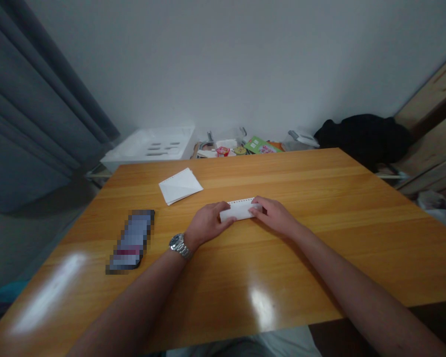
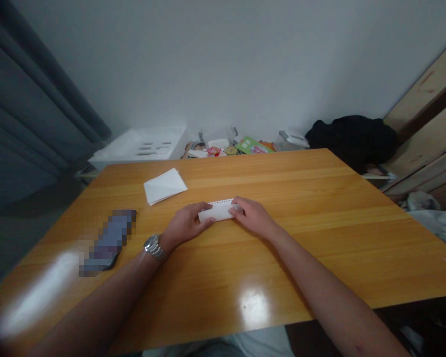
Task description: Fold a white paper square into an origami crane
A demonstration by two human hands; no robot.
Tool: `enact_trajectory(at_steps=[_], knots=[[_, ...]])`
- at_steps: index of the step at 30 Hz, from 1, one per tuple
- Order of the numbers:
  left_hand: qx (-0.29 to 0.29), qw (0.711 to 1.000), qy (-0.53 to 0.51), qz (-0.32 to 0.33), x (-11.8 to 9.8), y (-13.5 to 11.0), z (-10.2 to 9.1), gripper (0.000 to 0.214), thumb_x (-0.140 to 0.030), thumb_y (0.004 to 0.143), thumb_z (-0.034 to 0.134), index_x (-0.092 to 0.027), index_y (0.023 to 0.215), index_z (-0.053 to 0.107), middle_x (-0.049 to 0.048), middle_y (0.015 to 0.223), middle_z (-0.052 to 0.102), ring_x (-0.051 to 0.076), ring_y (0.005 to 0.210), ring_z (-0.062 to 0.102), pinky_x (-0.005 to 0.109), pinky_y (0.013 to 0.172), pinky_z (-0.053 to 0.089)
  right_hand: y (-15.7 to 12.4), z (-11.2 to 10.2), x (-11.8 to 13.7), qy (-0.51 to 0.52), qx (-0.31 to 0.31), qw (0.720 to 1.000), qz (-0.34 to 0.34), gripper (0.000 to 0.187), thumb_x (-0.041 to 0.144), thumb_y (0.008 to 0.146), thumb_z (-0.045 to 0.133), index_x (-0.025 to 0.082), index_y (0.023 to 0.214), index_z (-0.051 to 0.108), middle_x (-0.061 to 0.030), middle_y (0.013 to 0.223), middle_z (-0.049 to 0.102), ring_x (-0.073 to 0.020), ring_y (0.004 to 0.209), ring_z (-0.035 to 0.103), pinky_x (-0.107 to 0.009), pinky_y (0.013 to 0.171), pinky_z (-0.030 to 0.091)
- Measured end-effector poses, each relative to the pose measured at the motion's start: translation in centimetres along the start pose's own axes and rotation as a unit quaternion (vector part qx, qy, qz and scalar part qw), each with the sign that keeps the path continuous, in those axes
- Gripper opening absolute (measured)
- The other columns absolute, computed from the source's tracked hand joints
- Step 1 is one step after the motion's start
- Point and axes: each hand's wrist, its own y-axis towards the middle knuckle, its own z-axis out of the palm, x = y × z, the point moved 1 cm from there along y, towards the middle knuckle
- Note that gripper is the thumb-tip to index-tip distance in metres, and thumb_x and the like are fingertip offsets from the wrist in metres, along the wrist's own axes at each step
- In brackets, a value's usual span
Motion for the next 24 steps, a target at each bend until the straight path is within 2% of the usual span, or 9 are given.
enact_trajectory(at_steps=[3,6,9,15,24], knots=[[-0.013,0.999,-0.021,-0.024,0.0,0.3,0.1,0.033,-0.047,0.096,0.054,-0.022,0.116,0.059,0.0055,0.101,0.070,0.023,0.089,0.067,0.036,0.081,0.054,0.2,0.1,0.1,0.004,-0.026,0.999,0.021,0.019,0.038,0.093,0.058,0.022,0.102,0.062,-0.0049,0.094,0.071,-0.0216,0.081,0.064,-0.032,0.071,0.047],[-0.045,0.999,-0.028,-0.003,0.2,0.5,0.6,0.035,-0.041,0.095,0.057,-0.021,0.123,0.055,0.0074,0.115,0.065,0.024,0.104,0.063,0.038,0.092,0.051,0.5,0.5,0.1,0.003,-0.041,0.999,0.023,0.017,0.034,0.092,0.059,0.022,0.105,0.061,-0.0059,0.101,0.069,-0.0229,0.089,0.064,-0.035,0.078,0.049],[-0.063,0.998,0.018,-0.003,0.4,0.6,1.0,0.040,-0.040,0.093,0.060,-0.019,0.127,0.056,0.0100,0.120,0.061,0.026,0.111,0.058,0.042,0.099,0.046,0.9,1.1,0.1,-0.015,-0.046,0.999,0.014,0.017,0.031,0.093,0.058,0.022,0.107,0.061,-0.0078,0.108,0.066,-0.0242,0.099,0.063,-0.037,0.087,0.049],[-0.059,0.995,0.075,-0.037,0.8,0.5,1.1,0.041,-0.047,0.091,0.062,-0.020,0.122,0.063,0.0101,0.113,0.059,0.027,0.103,0.055,0.045,0.095,0.044,1.1,2.1,-0.5,-0.041,-0.051,0.998,-0.013,0.024,0.029,0.093,0.059,0.021,0.115,0.063,-0.0098,0.110,0.060,-0.0257,0.107,0.059,-0.041,0.097,0.047],[-0.058,0.997,0.043,-0.012,0.9,0.5,1.1,0.035,-0.042,0.090,0.066,-0.020,0.118,0.063,0.0091,0.113,0.056,0.027,0.105,0.053,0.044,0.096,0.044,0.9,2.3,-0.8,-0.094,-0.038,0.995,-0.012,0.038,0.034,0.092,0.061,0.022,0.127,0.062,-0.0133,0.116,0.054,-0.0312,0.112,0.052,-0.049,0.101,0.045]])
